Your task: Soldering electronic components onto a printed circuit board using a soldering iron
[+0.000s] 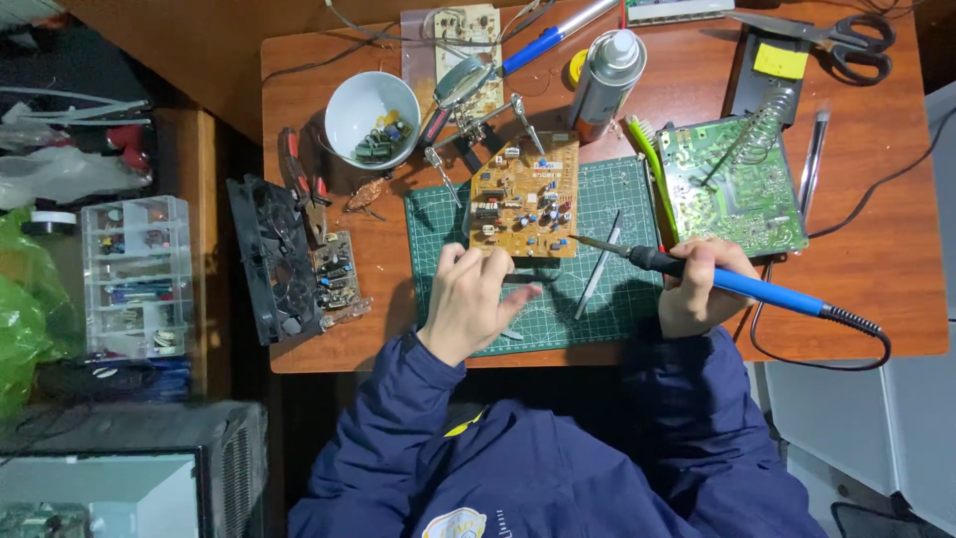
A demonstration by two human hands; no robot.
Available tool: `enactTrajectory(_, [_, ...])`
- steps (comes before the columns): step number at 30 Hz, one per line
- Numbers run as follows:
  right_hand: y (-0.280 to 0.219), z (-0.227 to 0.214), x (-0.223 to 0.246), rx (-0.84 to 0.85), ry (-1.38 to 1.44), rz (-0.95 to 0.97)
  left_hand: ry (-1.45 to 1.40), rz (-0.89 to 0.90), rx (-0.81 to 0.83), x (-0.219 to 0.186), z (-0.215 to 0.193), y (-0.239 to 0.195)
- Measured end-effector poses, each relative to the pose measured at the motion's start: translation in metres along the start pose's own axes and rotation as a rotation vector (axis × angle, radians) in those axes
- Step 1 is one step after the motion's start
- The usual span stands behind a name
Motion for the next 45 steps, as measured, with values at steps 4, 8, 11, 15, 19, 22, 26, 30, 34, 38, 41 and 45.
enactTrajectory(4, [-0.002,-0.006,-0.006,-0.017,0.036,-0.009,0.062,0.009,-0.019,0.009,0.013,-0.021])
enactTrajectory(8, [-0.005,-0.007,-0.008,-0.006,0.038,-0.015,0.006,-0.049,0.002,-0.013,0.029,-0.034])
enactTrajectory(11, [-0.005,-0.004,-0.007,-0.021,0.045,-0.024,-0.027,-0.076,0.041,-0.03,0.043,-0.034])
enactTrajectory(15, [-0.004,-0.001,-0.004,-0.033,0.076,-0.026,0.036,-0.133,0.099,-0.034,0.07,-0.039])
enactTrajectory(19, [-0.003,-0.005,-0.007,-0.041,0.097,-0.042,0.032,-0.185,0.097,-0.031,0.081,-0.041])
enactTrajectory(22, [-0.004,-0.007,-0.005,-0.049,0.099,-0.042,0.036,-0.209,0.053,-0.034,0.08,-0.04])
enactTrajectory(26, [-0.003,-0.004,-0.002,-0.064,0.096,-0.047,0.052,-0.212,-0.009,-0.039,0.076,-0.035])
enactTrajectory(30, [-0.002,-0.006,0.0,-0.076,0.085,-0.055,0.055,-0.221,-0.036,-0.04,0.082,-0.034])
enactTrajectory(34, [0.0,-0.012,-0.006,-0.127,0.073,-0.05,0.03,-0.28,-0.008,-0.055,0.077,-0.025])
enactTrajectory(38, [0.004,-0.014,-0.007,-0.119,0.081,-0.028,-0.117,-0.264,0.062,-0.068,0.062,-0.024])
enactTrajectory(41, [0.005,-0.019,-0.012,-0.117,0.09,-0.035,-0.143,-0.169,0.063,-0.068,0.048,-0.028])
enactTrajectory(45, [0.002,-0.023,-0.015,-0.087,0.087,-0.018,-0.079,-0.134,0.091,-0.04,0.05,-0.042])
Point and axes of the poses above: each hand's wrist, its own y-axis towards the middle knuckle, its own z-axis out of the palm, x = y × z, the point moved 3 cm from there along y, towards the middle knuckle, and after that the axes turned 13 degrees about -z, right-handed, at the moved point
